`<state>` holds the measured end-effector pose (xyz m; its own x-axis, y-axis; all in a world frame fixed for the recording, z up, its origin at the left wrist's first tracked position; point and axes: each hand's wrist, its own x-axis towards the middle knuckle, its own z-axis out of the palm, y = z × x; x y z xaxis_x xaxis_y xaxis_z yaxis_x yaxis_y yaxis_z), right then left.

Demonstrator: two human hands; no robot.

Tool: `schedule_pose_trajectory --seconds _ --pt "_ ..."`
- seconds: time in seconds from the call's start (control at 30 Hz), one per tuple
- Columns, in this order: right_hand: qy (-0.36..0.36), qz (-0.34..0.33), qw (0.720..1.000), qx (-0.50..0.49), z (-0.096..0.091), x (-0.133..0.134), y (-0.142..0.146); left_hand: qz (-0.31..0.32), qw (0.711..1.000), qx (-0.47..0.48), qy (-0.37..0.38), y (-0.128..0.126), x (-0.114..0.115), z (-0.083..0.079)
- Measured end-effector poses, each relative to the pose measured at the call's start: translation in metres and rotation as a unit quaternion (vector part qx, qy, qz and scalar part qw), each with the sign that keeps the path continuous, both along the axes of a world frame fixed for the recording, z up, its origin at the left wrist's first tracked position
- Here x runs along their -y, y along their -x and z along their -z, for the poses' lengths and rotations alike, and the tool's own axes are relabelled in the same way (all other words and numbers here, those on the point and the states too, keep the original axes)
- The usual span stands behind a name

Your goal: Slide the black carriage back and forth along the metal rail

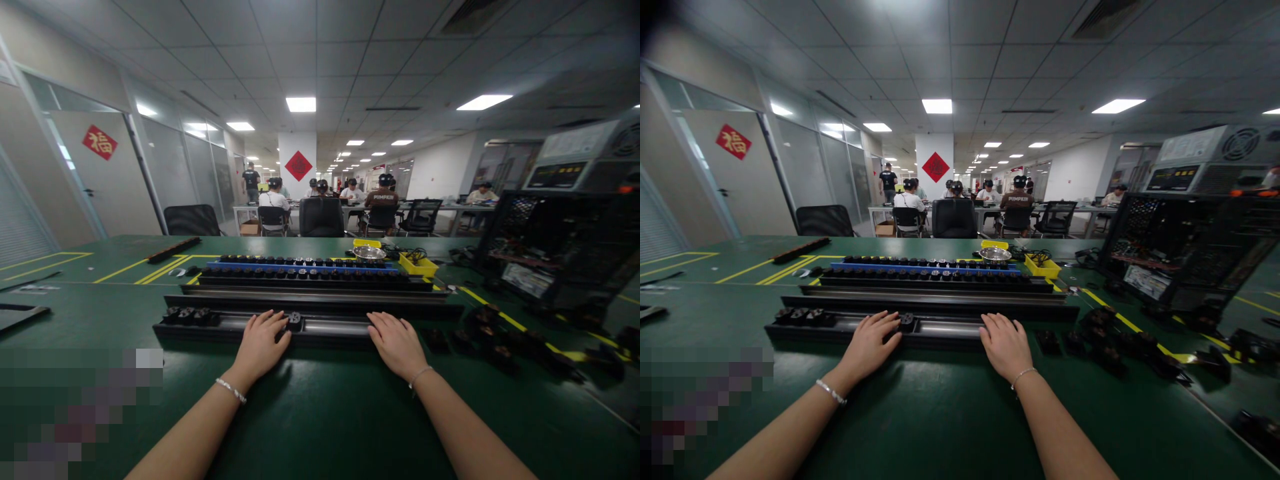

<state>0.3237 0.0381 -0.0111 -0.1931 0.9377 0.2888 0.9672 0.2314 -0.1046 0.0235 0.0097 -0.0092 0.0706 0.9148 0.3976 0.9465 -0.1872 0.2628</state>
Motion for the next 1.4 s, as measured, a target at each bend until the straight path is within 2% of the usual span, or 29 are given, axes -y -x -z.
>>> schedule_pose_trajectory --seconds 0.83,1.07,1.4 --pt "-0.008 0.001 1.0 -0.001 0.0 0.001 0.001 0.022 0.999 -0.04 0.007 -0.004 0.002 0.008" --pt "0.007 0.001 1.0 -0.005 -0.002 0.001 0.001 0.021 0.998 -0.053 0.019 -0.005 0.001 0.008" --pt "-0.011 0.001 1.0 0.002 0.0 0.001 0.001 0.008 0.996 -0.086 0.027 -0.01 0.005 0.007"
